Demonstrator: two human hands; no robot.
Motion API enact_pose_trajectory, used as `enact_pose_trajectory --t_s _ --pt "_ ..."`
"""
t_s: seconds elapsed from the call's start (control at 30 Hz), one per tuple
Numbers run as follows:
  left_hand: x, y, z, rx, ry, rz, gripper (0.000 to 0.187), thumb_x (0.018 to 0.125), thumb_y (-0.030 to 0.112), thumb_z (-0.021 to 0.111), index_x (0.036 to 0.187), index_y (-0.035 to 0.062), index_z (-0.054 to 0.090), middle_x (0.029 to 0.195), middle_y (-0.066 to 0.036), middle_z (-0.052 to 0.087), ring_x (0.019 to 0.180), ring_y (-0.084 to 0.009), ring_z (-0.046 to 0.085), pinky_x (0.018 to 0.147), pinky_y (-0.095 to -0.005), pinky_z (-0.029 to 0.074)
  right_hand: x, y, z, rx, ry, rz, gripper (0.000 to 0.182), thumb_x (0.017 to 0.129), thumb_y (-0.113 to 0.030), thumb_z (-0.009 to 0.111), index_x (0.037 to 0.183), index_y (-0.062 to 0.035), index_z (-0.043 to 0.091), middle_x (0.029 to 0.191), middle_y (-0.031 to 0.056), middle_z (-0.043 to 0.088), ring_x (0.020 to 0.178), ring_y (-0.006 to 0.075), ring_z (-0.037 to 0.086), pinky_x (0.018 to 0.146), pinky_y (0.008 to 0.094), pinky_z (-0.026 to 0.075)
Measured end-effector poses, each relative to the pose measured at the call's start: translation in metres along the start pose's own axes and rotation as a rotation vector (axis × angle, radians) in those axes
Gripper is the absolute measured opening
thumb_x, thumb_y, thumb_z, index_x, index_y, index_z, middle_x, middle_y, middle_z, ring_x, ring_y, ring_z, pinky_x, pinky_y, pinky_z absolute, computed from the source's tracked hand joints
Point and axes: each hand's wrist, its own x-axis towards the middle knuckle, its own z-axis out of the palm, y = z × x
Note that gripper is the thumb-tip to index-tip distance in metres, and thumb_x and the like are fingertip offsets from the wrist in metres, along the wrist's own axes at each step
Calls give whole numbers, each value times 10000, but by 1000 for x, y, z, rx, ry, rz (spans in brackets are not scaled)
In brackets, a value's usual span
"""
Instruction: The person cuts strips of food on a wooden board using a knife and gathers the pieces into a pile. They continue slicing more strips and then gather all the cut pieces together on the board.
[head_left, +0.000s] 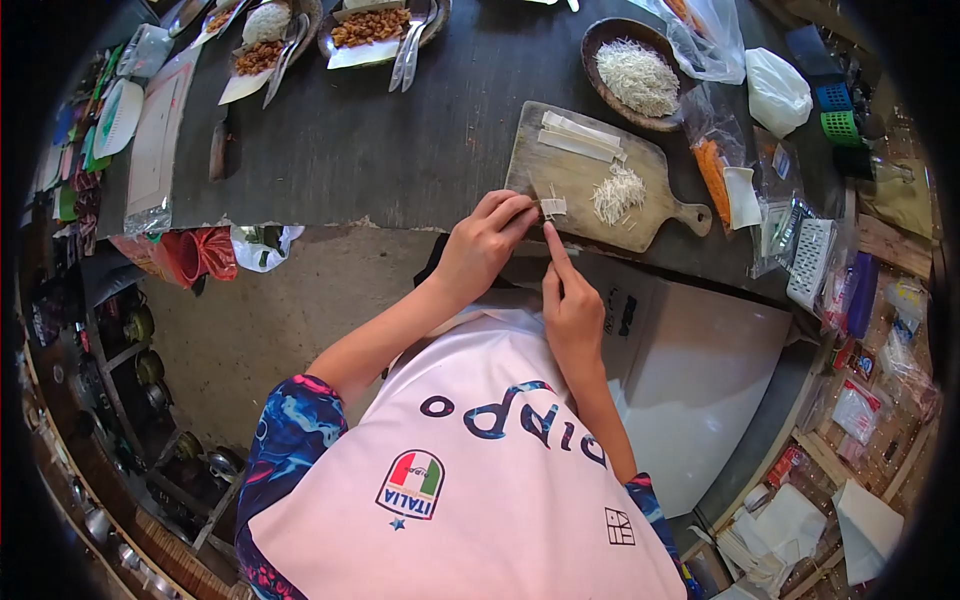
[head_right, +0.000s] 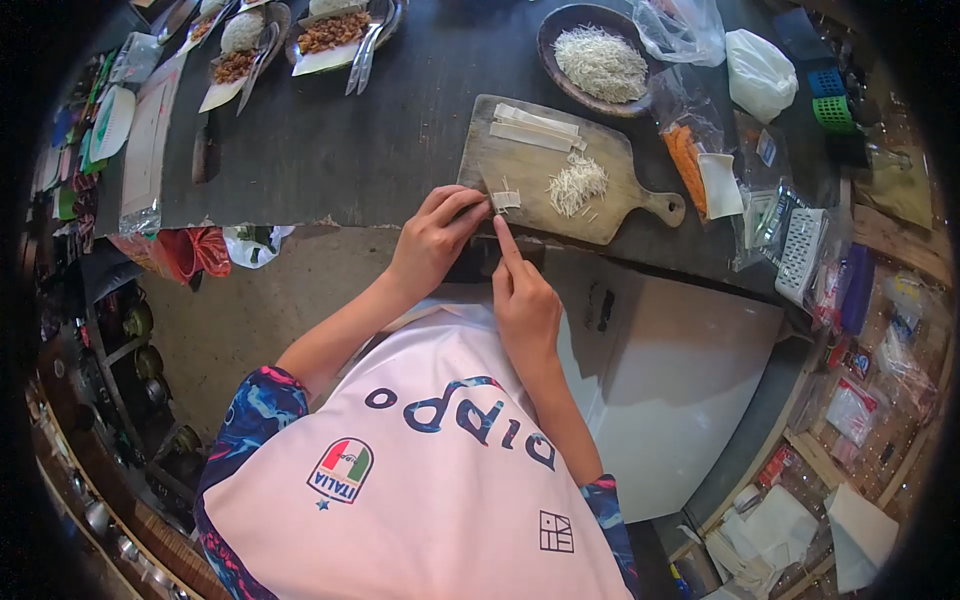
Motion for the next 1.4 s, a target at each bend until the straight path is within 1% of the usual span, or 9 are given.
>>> enact_pose_trajectory --t_s 0.17,0.3,0.5,0.6,0.83,0.93,1.17,1.27,1.4 --pt "1 -1 -2 -17 5 6 353 809 15 763 1161 6 752 1205 -68 681 1170 -276 651 943 -383 591 -19 -5 -12 -33 -63 68 626 1008 -100 604 1593 -305 521 762 131 623 671 304 642 675 451 536" --pt "-2 -2 3 -6 23 6 350 816 25 769 1166 11 752 1210 -61 684 1172 -273 650 937 -385 596 -1 0 0 0 -22 26 625 1006 -88 598 1589 -305 529 759 134 622 673 300 647 682 459 539" --pt "-3 -3 3 -13 28 15 344 827 38 774 1170 18 752 1214 -55 688 1165 -271 653 926 -388 601 -18 -5 -8 -18 -51 79 595 1023 -103 589 1583 -296 534 776 139 622 689 316 649 692 457 539" --pt "-2 -4 3 -22 35 17 345 824 38 774 1167 20 749 1203 -56 686 1163 -275 653 926 -390 600 1 0 3 8 -7 19 599 1023 -106 593 1585 -303 531 777 140 632 692 314 661 691 460 543" --pt "-1 0 1 -27 39 4 346 814 27 773 1160 14 749 1185 -69 680 1159 -285 649 938 -391 591 -13 -5 -5 -31 -39 54 584 1035 -138 589 1587 -317 523 789 142 637 700 335 670 691 471 546" --pt "-1 0 -1 -6 24 -3 327 825 29 770 1151 13 754 1184 -73 680 1156 -286 648 942 -389 589 5 0 7 22 0 12 598 1026 -134 600 1589 -320 522 787 147 645 693 332 672 694 471 548" --pt "1 -3 -1 -9 15 23 286 860 55 767 1142 5 763 1176 -70 689 1149 -276 653 943 -384 588 -13 -8 -6 -32 -81 101 596 1032 -136 593 1594 -316 513 803 158 647 714 337 687 697 475 549" --pt "-3 -1 1 -11 19 10 288 857 55 772 1140 7 763 1174 -65 691 1143 -273 656 941 -383 589 5 -2 5 -8 -13 14 602 1027 -121 596 1594 -307 515 795 161 648 716 335 689 695 472 548" --pt "1 -3 -2 -17 31 16 286 856 56 775 1138 10 763 1170 -63 693 1139 -271 657 937 -380 591 -8 -11 -8 3 -46 36 584 1038 -123 582 1595 -284 516 809 162 649 707 344 678 690 470 544"
